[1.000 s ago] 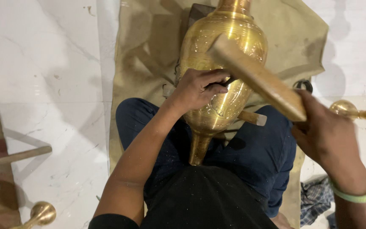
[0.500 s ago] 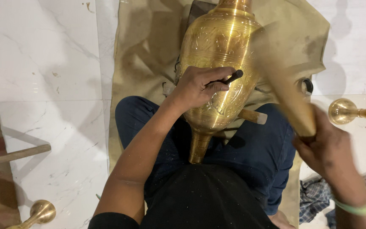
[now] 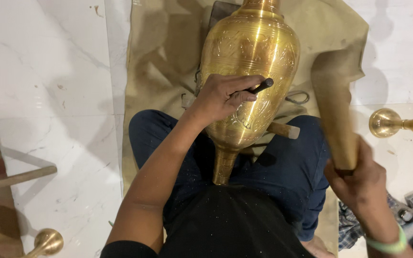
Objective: The person sits cross-legged on the floor with a large brass vase held between their legs. They hold a small chisel against the vase's engraved surface and repeatedly strike it with a wooden mallet, repositioning the chisel to work across the decorative pattern.
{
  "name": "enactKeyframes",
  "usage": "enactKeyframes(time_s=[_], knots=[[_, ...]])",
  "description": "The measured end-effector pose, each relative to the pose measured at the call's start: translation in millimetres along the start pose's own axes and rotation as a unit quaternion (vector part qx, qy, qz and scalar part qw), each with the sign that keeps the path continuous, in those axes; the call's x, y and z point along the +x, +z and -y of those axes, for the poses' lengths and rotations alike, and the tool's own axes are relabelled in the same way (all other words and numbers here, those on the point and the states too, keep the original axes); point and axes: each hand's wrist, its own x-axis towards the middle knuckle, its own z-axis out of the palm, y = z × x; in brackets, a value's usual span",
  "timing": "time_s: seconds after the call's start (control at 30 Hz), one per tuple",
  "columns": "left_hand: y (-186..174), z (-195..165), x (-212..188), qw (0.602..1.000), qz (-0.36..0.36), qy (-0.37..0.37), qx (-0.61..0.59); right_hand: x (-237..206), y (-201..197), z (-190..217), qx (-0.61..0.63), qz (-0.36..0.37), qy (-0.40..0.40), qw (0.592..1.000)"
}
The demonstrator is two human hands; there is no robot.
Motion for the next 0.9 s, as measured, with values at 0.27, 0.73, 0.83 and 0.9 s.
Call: enactKeyframes(time_s=[0.27,0.73,0.83,0.9], knots=[[11,-1,-6,0.959,-0.2,-0.144,-0.139,-23,60,-25,0.307,-0.092,0.019,0.947],[11,-17,5,0.987,-0.099,-0.119,0.043,8,92,-21,0.366,-0.085,0.066,0.924],[8,-17,6,0.986,-0.078,-0.132,0.06,39,61,-6,0.285,-0.108,-0.005,0.952],[8,-17,6,0.99,-0.074,-0.11,0.044,61,40,2,0.212,-0.131,-0.149,0.957]])
